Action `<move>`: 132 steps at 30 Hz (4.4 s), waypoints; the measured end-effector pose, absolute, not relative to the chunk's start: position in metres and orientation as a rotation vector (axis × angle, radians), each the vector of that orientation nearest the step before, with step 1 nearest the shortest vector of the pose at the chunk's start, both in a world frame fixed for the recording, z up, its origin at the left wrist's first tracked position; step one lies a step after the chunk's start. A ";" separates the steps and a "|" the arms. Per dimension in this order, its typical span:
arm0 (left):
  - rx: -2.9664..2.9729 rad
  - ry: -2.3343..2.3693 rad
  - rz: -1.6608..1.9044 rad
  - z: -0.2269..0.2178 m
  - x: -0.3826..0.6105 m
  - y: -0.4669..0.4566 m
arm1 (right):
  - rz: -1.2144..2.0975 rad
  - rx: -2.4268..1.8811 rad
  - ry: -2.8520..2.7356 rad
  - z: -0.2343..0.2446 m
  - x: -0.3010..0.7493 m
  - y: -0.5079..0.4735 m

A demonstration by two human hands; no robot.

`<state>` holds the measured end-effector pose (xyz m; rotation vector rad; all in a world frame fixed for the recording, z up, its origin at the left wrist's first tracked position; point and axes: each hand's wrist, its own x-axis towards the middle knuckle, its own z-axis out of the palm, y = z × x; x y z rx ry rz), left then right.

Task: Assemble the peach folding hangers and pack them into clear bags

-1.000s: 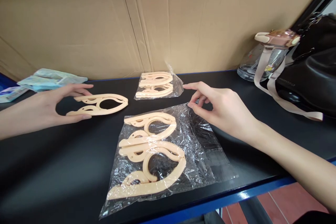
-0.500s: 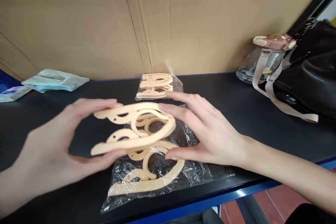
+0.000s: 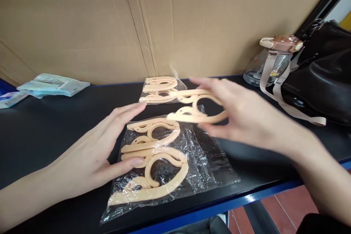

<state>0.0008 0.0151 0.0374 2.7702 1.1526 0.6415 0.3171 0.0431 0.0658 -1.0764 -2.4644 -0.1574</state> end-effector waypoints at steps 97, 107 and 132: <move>2.773 0.921 0.280 0.025 -0.012 0.006 | 0.643 -0.904 -2.678 0.047 0.325 0.086; 3.000 0.524 0.134 0.031 0.014 -0.008 | 0.959 -0.904 -2.297 0.053 0.309 0.080; 2.943 0.448 1.107 0.009 0.015 -0.013 | 0.379 -1.128 -2.429 0.016 0.248 0.081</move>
